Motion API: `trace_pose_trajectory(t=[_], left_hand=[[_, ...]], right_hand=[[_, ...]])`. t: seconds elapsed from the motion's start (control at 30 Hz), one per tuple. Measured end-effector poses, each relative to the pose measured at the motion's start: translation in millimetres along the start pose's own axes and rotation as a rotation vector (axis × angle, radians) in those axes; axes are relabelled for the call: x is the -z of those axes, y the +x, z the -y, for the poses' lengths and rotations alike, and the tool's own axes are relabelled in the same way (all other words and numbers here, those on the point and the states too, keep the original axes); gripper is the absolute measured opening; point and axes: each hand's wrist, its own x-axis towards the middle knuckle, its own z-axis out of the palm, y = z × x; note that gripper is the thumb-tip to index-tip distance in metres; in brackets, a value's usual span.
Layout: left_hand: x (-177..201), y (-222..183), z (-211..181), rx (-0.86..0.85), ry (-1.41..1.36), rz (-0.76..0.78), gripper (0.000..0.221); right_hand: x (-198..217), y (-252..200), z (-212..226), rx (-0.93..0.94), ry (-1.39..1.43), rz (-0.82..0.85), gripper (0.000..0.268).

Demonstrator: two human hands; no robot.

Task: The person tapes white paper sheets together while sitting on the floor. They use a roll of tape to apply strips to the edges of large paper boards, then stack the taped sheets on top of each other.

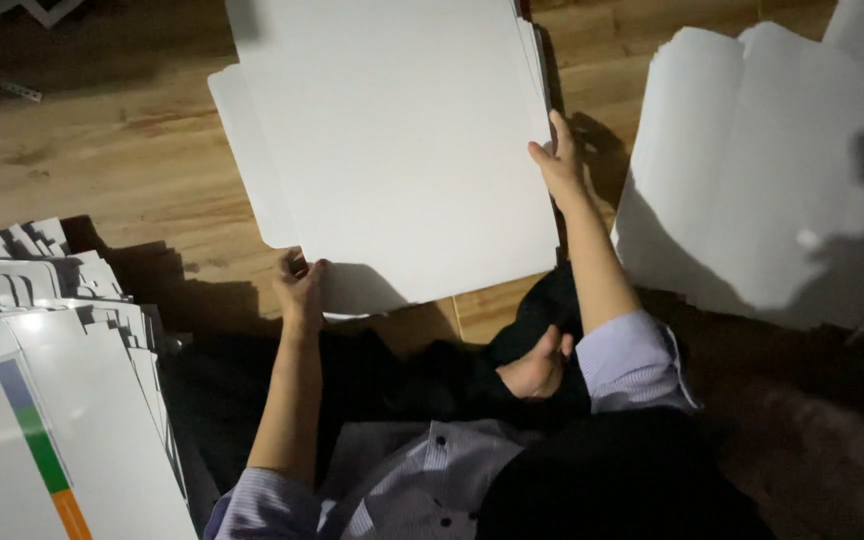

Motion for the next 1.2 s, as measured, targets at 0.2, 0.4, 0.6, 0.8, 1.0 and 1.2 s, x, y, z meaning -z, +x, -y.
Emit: trace_pose_trajectory(t=[0.2, 0.4, 0.6, 0.8, 1.0, 1.2], left_hand=[[2.3, -3.0, 16.5, 0.009, -0.247, 0.075, 0.056], [10.9, -12.9, 32.0, 0.069, -0.119, 0.149, 0.053], [8.0, -7.6, 36.2, 0.013, -0.032, 0.291, 0.056], [6.7, -39.1, -7.5, -0.046, 0.173, 0.299, 0.092], [0.5, -24.8, 9.0, 0.061, 0.156, 0.310, 0.093], [-3.3, -3.6, 38.2, 0.114, 0.349, 0.116, 0.071]], right_hand=[[32.6, -77.5, -46.0, 0.068, -0.384, -0.164, 0.035], [39.6, -110.8, -87.7, 0.070, -0.445, -0.098, 0.027], [30.5, -139.0, -65.9, -0.005, -0.796, -0.018, 0.030], [30.3, -161.7, -42.1, 0.017, -0.962, -0.061, 0.022], [29.0, -181.7, -13.1, -0.035, -0.861, -0.045, 0.023], [24.2, -194.8, 35.0, -0.150, -0.758, 0.127, 0.090]])
